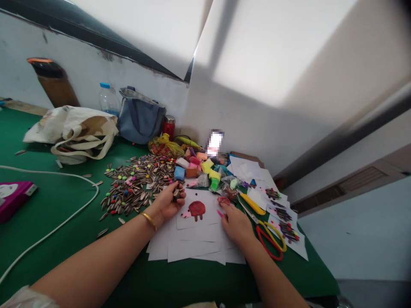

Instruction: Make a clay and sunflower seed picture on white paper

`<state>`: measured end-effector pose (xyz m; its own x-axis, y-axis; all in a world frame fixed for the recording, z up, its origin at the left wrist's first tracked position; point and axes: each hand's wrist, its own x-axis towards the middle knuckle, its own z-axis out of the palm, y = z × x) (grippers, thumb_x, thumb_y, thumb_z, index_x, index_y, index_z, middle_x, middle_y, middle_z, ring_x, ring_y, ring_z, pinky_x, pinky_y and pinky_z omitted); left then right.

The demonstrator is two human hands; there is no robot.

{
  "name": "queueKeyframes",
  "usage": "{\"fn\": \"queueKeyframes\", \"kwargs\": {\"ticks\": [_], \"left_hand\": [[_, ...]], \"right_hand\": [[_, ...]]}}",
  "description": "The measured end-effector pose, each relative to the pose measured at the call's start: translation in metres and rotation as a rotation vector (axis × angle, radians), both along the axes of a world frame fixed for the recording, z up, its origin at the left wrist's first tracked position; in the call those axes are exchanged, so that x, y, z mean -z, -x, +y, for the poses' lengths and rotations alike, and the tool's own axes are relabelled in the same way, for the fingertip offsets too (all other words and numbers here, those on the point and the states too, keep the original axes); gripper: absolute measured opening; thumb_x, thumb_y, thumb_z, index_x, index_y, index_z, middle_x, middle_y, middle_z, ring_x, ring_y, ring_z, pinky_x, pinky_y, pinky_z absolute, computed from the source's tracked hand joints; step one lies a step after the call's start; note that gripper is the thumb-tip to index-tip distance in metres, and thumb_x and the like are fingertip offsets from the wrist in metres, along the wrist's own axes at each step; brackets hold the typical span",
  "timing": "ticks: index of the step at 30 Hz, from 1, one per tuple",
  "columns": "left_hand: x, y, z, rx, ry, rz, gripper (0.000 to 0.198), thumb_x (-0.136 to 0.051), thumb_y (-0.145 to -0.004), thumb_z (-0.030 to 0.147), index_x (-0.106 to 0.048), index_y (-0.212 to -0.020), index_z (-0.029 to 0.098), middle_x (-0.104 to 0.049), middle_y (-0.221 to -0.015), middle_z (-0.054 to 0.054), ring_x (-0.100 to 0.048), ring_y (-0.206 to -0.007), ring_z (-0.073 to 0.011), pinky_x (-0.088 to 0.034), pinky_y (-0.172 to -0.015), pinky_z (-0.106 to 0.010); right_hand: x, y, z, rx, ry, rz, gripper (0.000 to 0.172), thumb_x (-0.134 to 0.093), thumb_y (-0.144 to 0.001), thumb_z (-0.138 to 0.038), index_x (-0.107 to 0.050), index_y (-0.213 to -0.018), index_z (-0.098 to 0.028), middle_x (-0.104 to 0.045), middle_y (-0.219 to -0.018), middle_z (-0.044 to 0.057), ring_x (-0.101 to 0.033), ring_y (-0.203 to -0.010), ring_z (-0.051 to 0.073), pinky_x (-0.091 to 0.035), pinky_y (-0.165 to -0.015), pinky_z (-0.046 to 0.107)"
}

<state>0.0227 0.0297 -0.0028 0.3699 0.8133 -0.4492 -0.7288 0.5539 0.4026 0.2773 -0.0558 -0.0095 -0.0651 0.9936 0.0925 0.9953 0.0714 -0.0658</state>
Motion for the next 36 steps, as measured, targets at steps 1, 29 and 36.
{"fn": "queueKeyframes", "kwargs": {"ticks": [1,29,36], "left_hand": [[0.000,0.000,0.000,0.005,-0.002,0.003,0.024,-0.043,-0.099,0.026,-0.049,-0.078,0.016,-0.047,-0.064,0.001,-0.049,-0.047,-0.0082,-0.032,-0.033,-0.013],[-0.004,-0.005,-0.017,0.286,-0.010,-0.034,0.022,-0.051,-0.094,0.025,-0.056,-0.077,0.012,-0.051,-0.065,-0.001,-0.047,-0.045,-0.0044,-0.026,-0.030,-0.008],[-0.013,-0.006,-0.024,0.311,-0.017,0.016,0.012,-0.055,-0.089,0.017,-0.058,-0.079,0.011,-0.051,-0.065,-0.001,-0.050,-0.049,-0.0049,-0.027,-0.032,-0.008]], "right_hand": [[-0.003,0.001,0.003,0.013,0.004,-0.018,0.045,-0.051,-0.085,-0.015,-0.059,-0.130,-0.017,-0.068,-0.116,0.009,-0.064,-0.102,0.022,-0.044,-0.087,0.029],[-0.016,0.082,0.054,-0.305,-0.034,0.867,0.011,-0.055,-0.088,-0.024,-0.065,-0.091,-0.021,-0.066,-0.089,0.002,-0.060,-0.080,0.017,-0.046,-0.072,0.028],[-0.014,0.084,0.048,-0.216,0.054,1.054,0.012,-0.054,-0.086,-0.031,-0.059,-0.082,-0.020,-0.061,-0.078,0.001,-0.059,-0.065,0.014,-0.047,-0.054,0.024]]}}
